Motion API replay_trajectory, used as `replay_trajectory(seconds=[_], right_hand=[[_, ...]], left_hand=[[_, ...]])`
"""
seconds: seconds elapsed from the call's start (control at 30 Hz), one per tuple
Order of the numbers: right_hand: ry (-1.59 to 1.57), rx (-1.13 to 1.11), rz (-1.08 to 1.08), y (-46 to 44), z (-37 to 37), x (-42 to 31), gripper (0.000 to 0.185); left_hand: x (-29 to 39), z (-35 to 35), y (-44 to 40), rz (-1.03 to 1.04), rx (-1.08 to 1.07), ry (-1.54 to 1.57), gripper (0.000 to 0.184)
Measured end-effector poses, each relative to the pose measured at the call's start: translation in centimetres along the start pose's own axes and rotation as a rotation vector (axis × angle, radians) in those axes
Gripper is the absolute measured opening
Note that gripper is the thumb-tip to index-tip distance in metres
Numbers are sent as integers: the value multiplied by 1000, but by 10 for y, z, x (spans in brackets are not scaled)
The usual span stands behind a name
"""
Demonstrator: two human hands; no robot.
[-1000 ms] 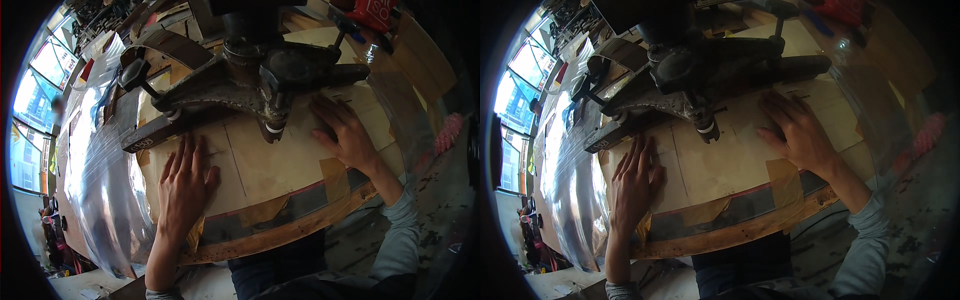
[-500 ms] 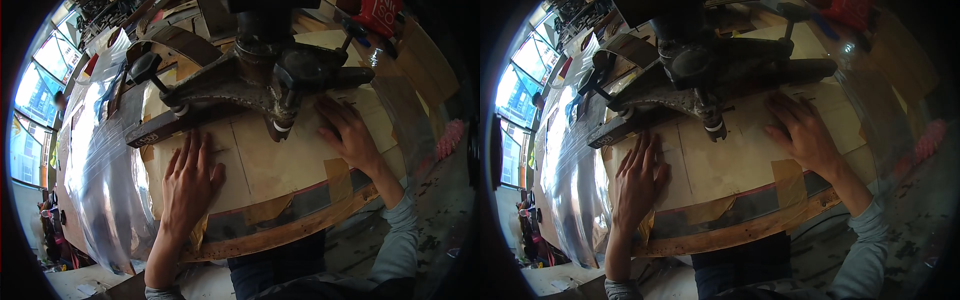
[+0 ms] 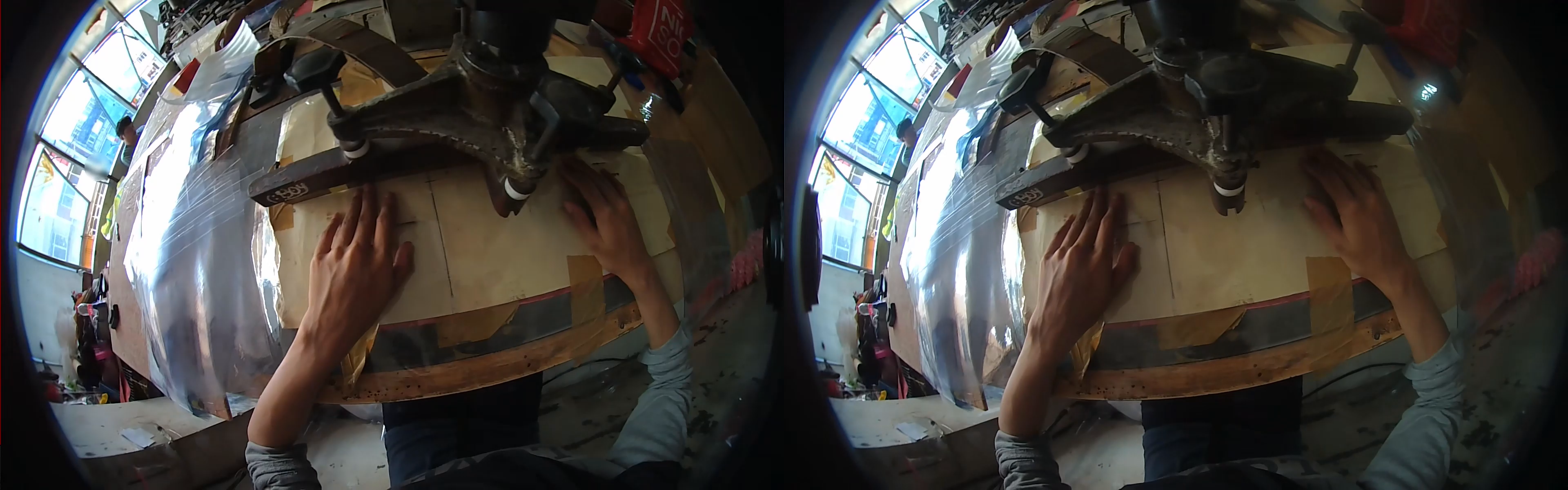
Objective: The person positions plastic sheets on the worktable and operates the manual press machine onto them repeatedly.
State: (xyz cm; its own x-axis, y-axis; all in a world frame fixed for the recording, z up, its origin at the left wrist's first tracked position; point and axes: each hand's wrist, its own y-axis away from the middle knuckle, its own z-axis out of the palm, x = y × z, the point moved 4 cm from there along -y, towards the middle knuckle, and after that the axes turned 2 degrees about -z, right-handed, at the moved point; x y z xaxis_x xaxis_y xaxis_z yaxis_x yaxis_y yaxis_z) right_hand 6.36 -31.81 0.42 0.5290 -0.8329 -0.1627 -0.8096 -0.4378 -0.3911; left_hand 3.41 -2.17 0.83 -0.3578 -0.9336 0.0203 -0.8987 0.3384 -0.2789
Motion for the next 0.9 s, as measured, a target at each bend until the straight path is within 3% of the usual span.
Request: replay_trajectory(seconds=[0.9], right_hand=[[8, -20, 9, 0, 3, 0, 44]], left_hand=[[-5, 3, 1, 0, -3, 42, 51]])
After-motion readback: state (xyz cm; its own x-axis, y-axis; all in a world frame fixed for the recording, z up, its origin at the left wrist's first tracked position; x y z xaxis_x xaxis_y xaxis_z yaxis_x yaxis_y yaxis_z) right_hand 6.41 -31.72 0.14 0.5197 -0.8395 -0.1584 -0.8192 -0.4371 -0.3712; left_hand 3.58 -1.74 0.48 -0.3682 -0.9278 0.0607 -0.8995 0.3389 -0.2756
